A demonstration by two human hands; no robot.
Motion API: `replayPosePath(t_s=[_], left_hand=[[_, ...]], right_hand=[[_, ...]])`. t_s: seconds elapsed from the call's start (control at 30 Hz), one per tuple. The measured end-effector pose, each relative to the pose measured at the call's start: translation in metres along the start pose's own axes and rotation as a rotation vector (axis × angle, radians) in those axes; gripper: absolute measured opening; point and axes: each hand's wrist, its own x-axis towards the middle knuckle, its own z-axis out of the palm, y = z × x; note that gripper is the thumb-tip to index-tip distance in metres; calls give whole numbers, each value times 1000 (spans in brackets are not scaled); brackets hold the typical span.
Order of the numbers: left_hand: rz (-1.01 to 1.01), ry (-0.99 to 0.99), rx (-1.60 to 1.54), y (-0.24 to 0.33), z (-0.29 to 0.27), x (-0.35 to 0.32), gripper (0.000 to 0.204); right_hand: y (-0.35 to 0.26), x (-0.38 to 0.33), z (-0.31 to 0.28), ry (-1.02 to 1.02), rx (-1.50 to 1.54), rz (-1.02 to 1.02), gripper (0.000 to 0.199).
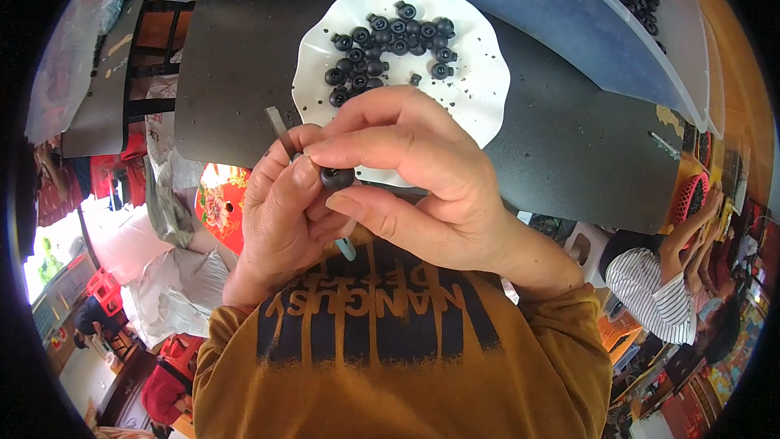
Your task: The person trims small black plastic parts with a handheld trimming tool.
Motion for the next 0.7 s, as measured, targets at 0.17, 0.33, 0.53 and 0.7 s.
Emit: replayPosePath(t_s=[0.17,0.33,0.53,0.7], left_hand=[[83,40,124,-3,2,-1,24],[73,-42,231,-6,-14,-4,18],[173,-59,467,-3,-12,-3,19],[430,-96,782,-6,-10,3,29]], right_hand=[[1,-4,2,-3,45,39,27],[1,-9,-1,43,333,116,24],[7,-13,-5,-23,469,235,25],[2,-12,6,42,505,299,25]])
